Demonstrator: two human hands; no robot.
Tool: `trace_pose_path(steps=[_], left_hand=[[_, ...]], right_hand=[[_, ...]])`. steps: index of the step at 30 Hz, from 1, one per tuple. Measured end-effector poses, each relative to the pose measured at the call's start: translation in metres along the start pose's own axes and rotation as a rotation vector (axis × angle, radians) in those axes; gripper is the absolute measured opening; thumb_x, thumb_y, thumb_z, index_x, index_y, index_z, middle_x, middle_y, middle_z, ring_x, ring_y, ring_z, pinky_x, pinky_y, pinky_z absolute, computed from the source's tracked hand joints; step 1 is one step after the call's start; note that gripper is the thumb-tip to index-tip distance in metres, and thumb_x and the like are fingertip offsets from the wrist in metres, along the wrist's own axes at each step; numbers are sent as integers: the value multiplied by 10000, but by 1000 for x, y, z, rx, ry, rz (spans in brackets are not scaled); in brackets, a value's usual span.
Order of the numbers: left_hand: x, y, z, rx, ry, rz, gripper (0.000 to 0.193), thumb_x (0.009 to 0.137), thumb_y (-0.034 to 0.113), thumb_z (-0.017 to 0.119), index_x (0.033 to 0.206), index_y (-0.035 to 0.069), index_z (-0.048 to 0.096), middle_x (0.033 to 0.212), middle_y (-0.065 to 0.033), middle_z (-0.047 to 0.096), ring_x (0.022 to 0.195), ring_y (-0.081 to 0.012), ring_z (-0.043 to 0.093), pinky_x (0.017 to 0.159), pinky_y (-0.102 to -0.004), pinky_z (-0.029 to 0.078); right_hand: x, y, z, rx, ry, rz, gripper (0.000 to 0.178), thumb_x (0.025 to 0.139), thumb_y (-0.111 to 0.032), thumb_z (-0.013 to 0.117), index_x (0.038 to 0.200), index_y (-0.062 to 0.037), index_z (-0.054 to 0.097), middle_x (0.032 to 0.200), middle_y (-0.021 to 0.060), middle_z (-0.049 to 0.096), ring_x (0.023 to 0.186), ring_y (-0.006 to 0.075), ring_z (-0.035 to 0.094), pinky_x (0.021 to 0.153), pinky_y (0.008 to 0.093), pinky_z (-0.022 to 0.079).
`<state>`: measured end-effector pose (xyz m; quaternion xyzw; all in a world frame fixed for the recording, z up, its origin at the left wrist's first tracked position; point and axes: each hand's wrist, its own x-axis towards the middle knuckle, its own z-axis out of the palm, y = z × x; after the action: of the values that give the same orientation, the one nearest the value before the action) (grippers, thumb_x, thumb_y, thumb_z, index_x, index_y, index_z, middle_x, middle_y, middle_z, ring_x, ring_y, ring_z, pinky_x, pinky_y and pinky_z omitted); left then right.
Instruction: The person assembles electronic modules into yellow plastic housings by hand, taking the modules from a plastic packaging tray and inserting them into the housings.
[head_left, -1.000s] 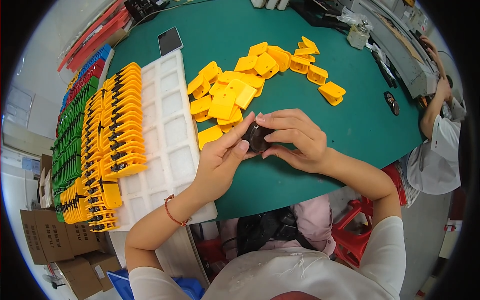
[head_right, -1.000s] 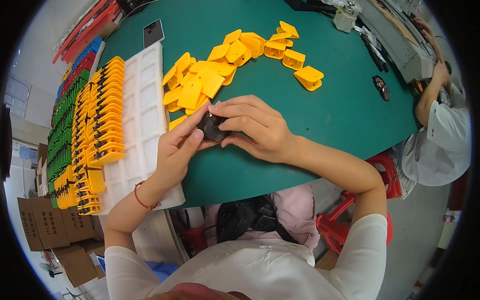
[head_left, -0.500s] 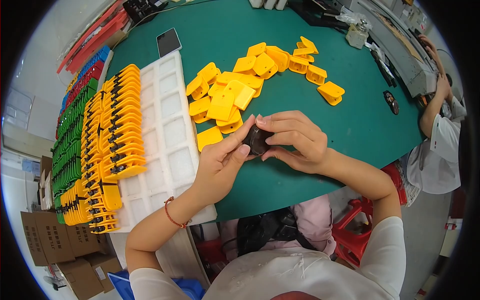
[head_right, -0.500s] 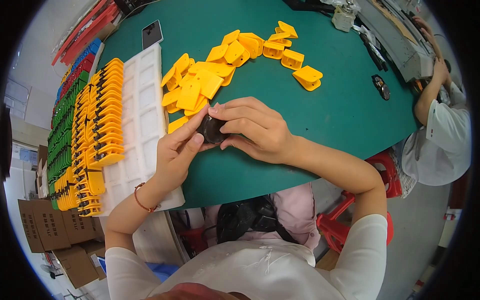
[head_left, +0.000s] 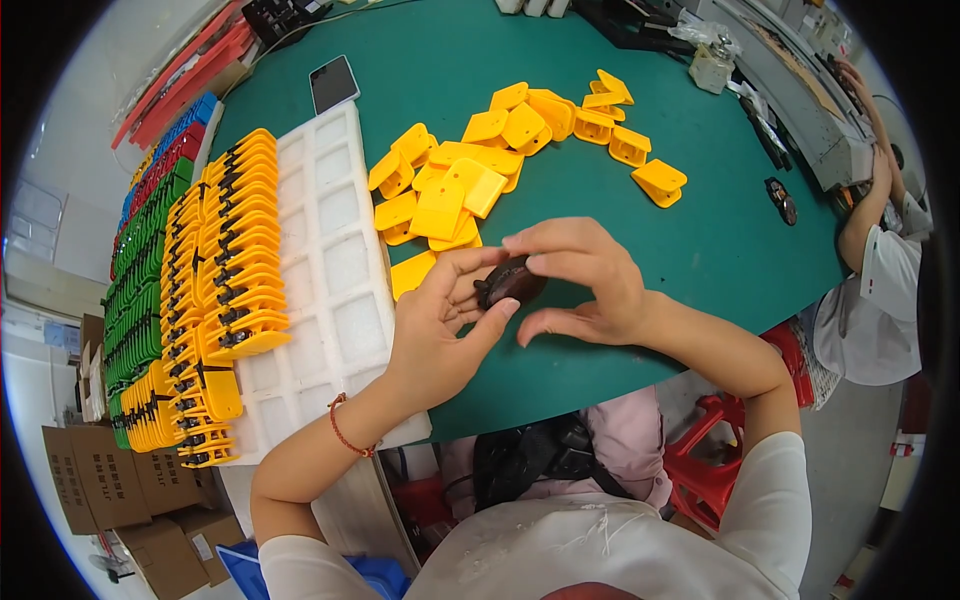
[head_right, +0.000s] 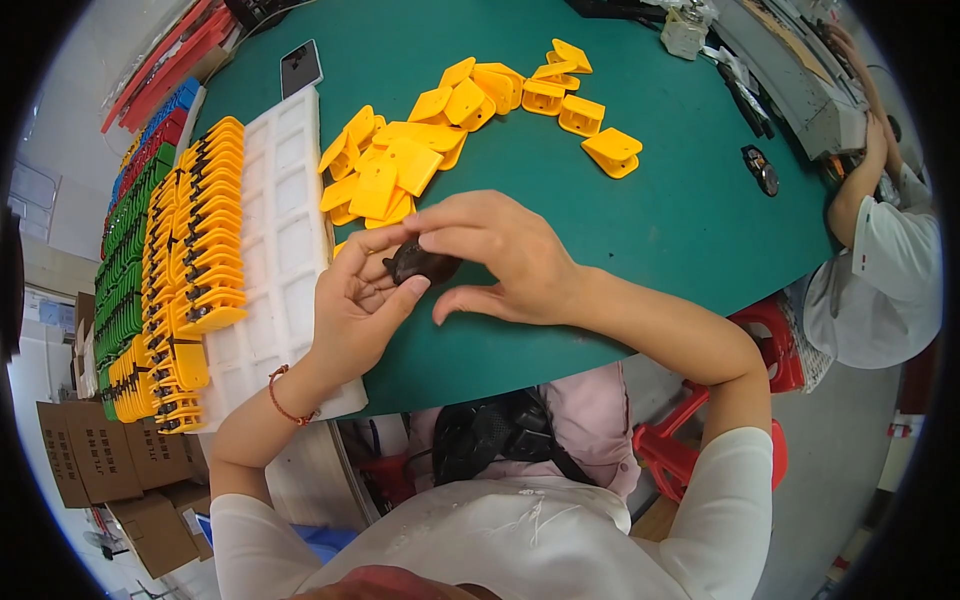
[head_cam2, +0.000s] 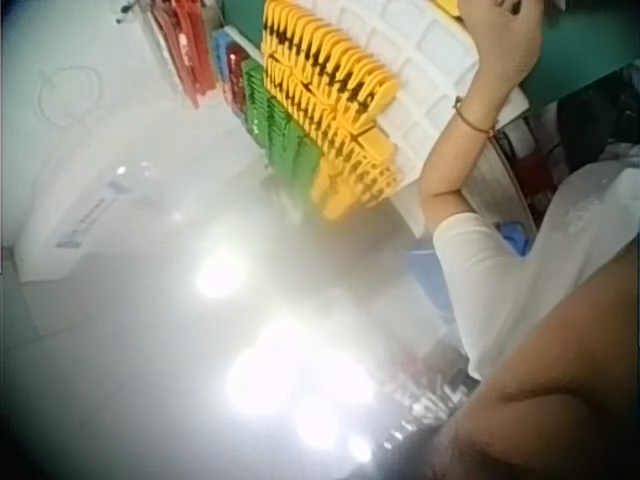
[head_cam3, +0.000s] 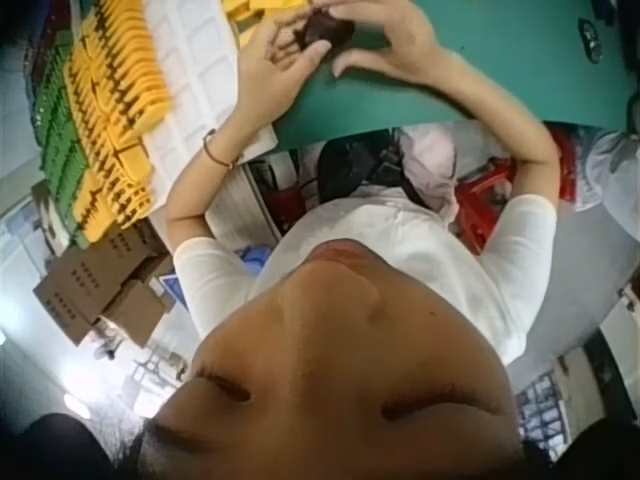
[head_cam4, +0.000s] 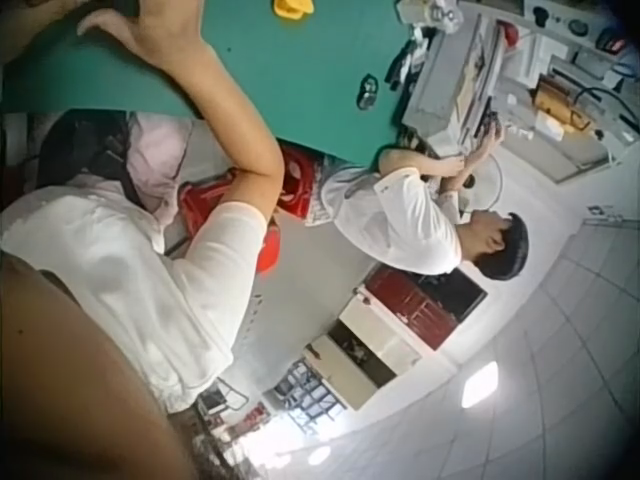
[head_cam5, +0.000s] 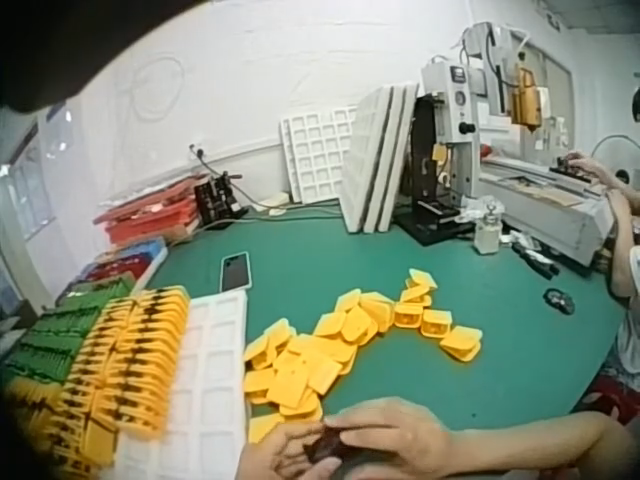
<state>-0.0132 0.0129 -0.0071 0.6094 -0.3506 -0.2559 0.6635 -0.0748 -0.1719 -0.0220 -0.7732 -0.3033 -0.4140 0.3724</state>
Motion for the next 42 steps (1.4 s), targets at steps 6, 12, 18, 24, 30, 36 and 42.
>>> trace_pose_path(steps=[6, 12, 18, 24, 30, 36, 42], left_hand=[[0, 1, 0, -10, -44, 100, 309, 849, -59, 563, 1138, -30, 459, 1121, -142, 593, 1020, -134, 588, 837, -235, 492], [1, 0, -1, 224, -24, 221, 263, 813, -33, 635, 1055, -16, 534, 1013, -111, 605, 906, -155, 607, 781, -255, 508], [1, 0, -2, 515, -8, 398, 263, 748, -88, 622, 990, -12, 550, 869, -136, 591, 742, -242, 592, 642, -282, 498], [2, 5, 0, 624, -13, 514, 299, 699, -148, 563, 958, -1, 541, 818, -115, 572, 696, -251, 572, 568, -291, 468], [2, 3, -1, 657, -31, 560, 299, 672, -131, 588, 932, 5, 535, 807, -111, 566, 664, -262, 559, 539, -292, 455], [5, 1, -4, 446, -68, 322, 248, 750, -21, 672, 958, 9, 540, 824, -109, 577, 732, -213, 600, 626, -269, 497], [9, 1, -5, 37, -91, -34, 366, 762, -17, 710, 1064, 3, 503, 985, -67, 574, 901, -119, 593, 803, -231, 489]], right_hand=[[-2, -6, -4, -59, -35, 217, 486, 691, -186, 781, 1091, -44, 544, 1011, 117, 580, 895, 258, 570, 743, 338, 475], [-1, -9, -5, 33, -20, 289, 244, 708, -103, 751, 896, -21, 618, 836, 89, 571, 779, 225, 564, 653, 305, 460], [-5, -9, -5, 170, -68, 292, 211, 679, -21, 761, 768, -21, 570, 759, 95, 588, 696, 223, 585, 594, 287, 453], [-1, -14, -2, 178, -63, 241, 265, 654, -2, 769, 664, -33, 506, 703, 85, 567, 655, 214, 580, 579, 281, 427], [-1, -17, -1, 211, -50, 221, 265, 651, 0, 768, 660, -33, 505, 677, 81, 562, 640, 210, 580, 589, 278, 426], [-3, -13, -7, 248, -73, 471, 209, 690, -27, 736, 736, -11, 533, 729, 88, 581, 667, 195, 570, 611, 273, 435], [1, -9, -3, 227, -71, 534, 190, 771, -116, 693, 902, -15, 601, 780, 62, 566, 688, 156, 548, 636, 266, 443]])
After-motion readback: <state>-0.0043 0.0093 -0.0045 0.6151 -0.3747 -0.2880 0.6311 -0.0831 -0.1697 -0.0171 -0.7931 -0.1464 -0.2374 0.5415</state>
